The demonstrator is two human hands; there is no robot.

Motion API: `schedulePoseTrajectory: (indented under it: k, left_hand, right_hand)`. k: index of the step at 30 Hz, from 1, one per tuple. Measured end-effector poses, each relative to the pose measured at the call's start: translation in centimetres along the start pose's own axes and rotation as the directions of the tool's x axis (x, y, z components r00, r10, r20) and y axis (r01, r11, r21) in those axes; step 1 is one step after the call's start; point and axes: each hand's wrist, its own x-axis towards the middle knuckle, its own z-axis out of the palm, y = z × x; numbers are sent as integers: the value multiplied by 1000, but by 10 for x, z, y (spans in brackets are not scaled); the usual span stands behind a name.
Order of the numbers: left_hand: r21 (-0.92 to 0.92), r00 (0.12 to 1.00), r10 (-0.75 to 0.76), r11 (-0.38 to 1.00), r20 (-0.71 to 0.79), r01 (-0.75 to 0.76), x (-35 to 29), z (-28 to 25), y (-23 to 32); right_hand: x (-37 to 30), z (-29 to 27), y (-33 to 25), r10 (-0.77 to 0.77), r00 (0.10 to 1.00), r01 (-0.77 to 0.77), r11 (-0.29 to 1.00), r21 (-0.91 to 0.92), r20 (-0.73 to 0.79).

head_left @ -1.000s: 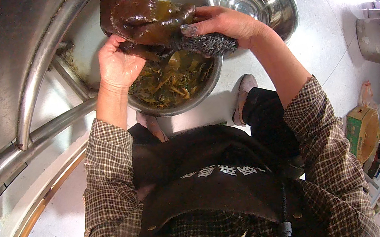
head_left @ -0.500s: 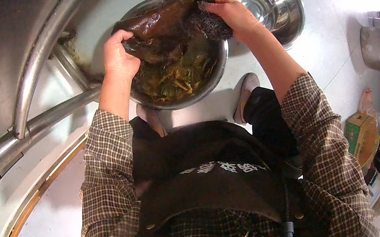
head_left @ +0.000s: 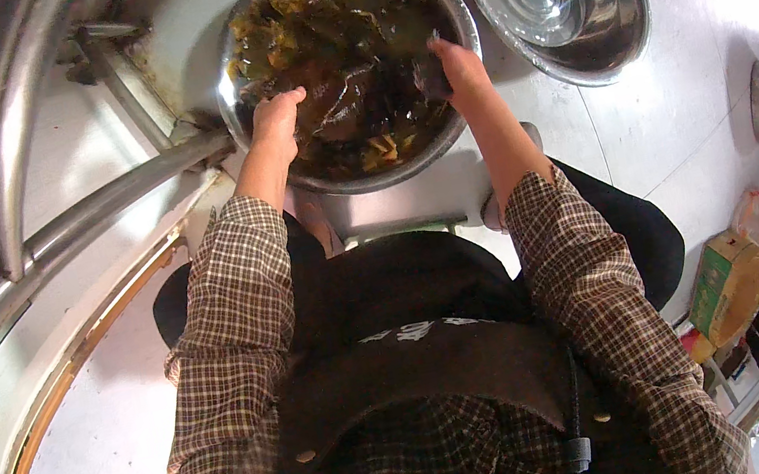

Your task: The person washes large sheets of seaweed in a metal bowl filled with water. They repeatedly submerge, lift, and rub the seaweed by hand, occasionally transferring pieces to a second bowl. The task continues with the same repetitive motions.

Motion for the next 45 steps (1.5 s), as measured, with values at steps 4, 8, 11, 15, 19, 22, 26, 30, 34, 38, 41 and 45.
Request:
schedulePoseTrajectory:
  k: [4, 8, 11, 15, 19, 22, 26, 30, 34, 38, 41, 45]
  left_hand:
    - [-59, 989, -123, 990, 77, 127, 5, 18, -15]
    - [295, 997, 42, 955, -66, -21, 19, 26, -37]
    - [410, 959, 259, 891, -112, -193, 23, 28, -54]
    - [485, 929, 327, 849, -173, -209, 19, 23, -67]
    - [452, 922, 300, 877, -245, -166, 31, 19, -75]
    - [359, 939, 286, 911, -188, -206, 4, 29, -48]
    - [535, 856, 459, 798, -239, -278, 28, 34, -73]
    - [252, 942, 324, 923, -92, -293, 13, 30, -58]
    - [340, 912, 369, 893, -179, -295, 21, 17, -66]
    - [185, 951, 223, 965, -216, -184, 19, 14, -68]
    - [289, 878, 287, 940, -382, -182, 30, 29, -74]
    - [259, 966, 209, 952, -152, -165, 16, 21, -56]
  right_hand:
    - [-14, 25, -32, -73, 991, 41, 962, 269, 110]
    - [-26, 82, 11, -521, 788, 612, 601, -514, 329]
    - [-28, 93, 51, -518, 594, 738, 48, -673, 615]
    - [7, 74, 62, -456, 574, 635, -277, -721, 681]
    - [35, 44, 35, -487, 823, 397, 125, -909, 293]
    - [17, 45, 13, -606, 704, 536, 113, -836, 370]
    - [-14, 99, 35, -583, 521, 798, 73, -598, 623]
    - [21, 102, 61, -352, 399, 820, -275, -501, 847]
    - [58, 83, 29, -482, 598, 657, -163, -736, 641]
    - [51, 68, 11, -675, 493, 641, -146, -754, 550]
    - [21, 97, 24, -690, 378, 810, -76, -581, 617]
    - [21, 116, 59, -500, 274, 851, -273, -449, 822]
